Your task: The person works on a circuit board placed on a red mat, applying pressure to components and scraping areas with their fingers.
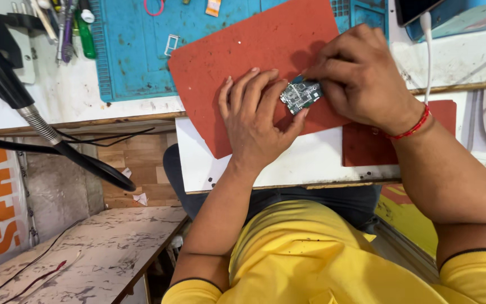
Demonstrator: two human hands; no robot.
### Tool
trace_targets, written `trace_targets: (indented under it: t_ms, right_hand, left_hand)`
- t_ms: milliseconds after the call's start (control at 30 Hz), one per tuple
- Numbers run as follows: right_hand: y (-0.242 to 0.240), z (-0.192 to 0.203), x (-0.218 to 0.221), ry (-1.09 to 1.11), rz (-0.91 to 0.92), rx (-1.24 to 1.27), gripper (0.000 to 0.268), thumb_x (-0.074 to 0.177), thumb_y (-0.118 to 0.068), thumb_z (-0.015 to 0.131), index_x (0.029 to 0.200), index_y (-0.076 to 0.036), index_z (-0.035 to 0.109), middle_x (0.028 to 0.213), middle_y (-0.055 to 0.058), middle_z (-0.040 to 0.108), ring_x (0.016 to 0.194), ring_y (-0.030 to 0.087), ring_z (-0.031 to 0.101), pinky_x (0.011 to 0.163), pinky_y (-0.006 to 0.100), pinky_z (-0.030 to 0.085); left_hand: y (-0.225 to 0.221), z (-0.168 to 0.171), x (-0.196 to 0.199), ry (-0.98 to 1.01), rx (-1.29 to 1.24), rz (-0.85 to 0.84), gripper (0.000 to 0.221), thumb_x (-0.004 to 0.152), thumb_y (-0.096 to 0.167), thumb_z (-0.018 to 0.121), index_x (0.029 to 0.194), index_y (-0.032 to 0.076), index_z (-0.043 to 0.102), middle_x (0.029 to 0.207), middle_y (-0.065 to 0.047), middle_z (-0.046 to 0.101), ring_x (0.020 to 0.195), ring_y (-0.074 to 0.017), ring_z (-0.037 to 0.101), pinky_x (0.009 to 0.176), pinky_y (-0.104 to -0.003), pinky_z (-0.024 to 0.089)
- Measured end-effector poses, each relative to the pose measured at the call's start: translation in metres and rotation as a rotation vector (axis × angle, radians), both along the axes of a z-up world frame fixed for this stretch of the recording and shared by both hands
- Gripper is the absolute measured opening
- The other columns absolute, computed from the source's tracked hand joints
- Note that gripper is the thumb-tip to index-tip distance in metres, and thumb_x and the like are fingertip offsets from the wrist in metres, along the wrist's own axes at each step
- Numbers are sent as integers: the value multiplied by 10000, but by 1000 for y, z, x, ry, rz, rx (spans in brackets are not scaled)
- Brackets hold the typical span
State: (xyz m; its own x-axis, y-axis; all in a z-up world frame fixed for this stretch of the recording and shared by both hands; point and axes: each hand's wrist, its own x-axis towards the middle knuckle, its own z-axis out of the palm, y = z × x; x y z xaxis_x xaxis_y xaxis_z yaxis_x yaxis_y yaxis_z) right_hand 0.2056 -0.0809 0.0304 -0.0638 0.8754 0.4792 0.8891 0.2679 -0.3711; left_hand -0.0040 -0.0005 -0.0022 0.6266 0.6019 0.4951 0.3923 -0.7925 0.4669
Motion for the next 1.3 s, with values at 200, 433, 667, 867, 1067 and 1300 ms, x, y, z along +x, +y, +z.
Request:
trace_targets:
  t_ms: [200,433,667,867,1067,1300]
  right_hand:
    - [-5,-6,1,-31,-12,-10,270,773,-8,766,1004,-148,765,1085,45,651,1065,289,546,967,444,395]
    - [-3,-6,-7,-19,166,1,274,755,-22,763,994,-155,767,1053,3,659,1059,282,568,927,438,393]
    - [-7,-11,-12,-42,70,-12,265,810,-32,783,1034,-172,772,1108,5,655,1077,265,551,938,429,377]
    - [-7,-12,-4,-85,6,1,262,822,-27,774,1055,-147,768,1139,10,654,1078,265,550,943,431,375]
    - [-3,-8,-13,-37,49,9,257,750,-89,804,996,-153,765,1092,43,644,1072,287,560,911,446,388]
    - [-8,-1,1,22,133,-48,188,776,-180,790,956,-175,734,1041,16,596,1061,254,552,877,440,385]
  left_hand:
    - [1,3,0,12,9,-13,440,880,418,796,1195,124,708,1331,-38,608,1353,-267,509,1244,-540,240]
    - [2,4,1,43,-3,-5,445,788,378,778,1154,132,715,1316,-26,623,1338,-266,527,1230,-540,244]
    - [1,3,1,7,-4,-3,447,832,399,810,1177,134,706,1326,-16,609,1351,-261,518,1240,-540,243]
    - [0,2,1,17,1,2,440,845,391,820,1184,139,697,1335,-15,608,1362,-261,515,1251,-537,242]
    - [4,3,0,39,51,-14,456,830,409,817,1176,134,703,1332,-27,612,1334,-260,528,1203,-549,282]
    - [1,4,5,49,124,4,410,894,403,785,1190,128,717,1323,-32,658,1307,-283,569,1188,-552,327]
